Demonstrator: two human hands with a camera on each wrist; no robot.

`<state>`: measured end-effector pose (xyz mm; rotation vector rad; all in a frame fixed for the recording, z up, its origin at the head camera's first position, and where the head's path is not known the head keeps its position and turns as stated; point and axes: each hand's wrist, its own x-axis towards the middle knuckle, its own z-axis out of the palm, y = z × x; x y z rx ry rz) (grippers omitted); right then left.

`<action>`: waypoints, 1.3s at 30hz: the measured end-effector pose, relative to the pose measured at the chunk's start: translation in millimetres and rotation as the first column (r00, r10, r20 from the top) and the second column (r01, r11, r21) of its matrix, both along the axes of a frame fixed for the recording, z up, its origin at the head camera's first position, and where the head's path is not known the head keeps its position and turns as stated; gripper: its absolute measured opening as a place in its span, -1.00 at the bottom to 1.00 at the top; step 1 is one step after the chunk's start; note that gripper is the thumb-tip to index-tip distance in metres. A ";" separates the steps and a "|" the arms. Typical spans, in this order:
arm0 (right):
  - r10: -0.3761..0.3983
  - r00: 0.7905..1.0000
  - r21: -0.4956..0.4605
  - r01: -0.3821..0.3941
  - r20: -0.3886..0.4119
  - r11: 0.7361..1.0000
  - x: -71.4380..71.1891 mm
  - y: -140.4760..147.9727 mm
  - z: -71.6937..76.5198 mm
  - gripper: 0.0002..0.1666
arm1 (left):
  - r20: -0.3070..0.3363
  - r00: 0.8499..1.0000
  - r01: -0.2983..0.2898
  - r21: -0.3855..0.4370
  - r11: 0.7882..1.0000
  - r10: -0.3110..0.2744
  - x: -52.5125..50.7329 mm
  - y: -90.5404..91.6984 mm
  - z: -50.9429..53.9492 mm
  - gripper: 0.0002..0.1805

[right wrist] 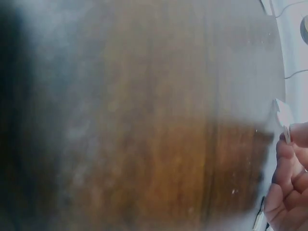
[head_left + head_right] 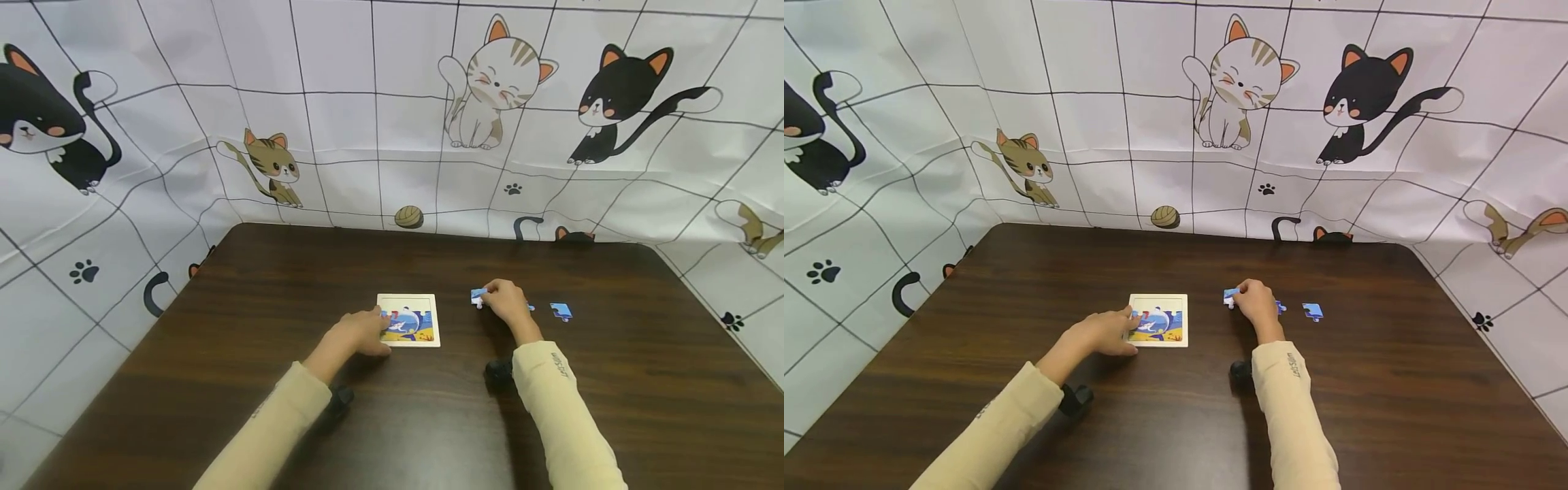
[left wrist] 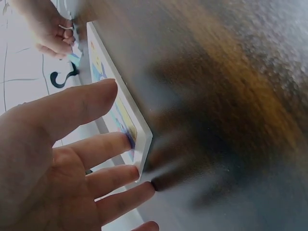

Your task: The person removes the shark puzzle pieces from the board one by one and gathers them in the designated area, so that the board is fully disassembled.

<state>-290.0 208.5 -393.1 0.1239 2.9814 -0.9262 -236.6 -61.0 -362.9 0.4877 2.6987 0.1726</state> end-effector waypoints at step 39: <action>0.232 0.972 0.258 -0.214 -0.043 0.942 14.2 -52.0 20.2 -0.77 | -0.057 0.998 0.019 0.087 0.996 -0.014 -3.2 -0.8 -4.7 -0.40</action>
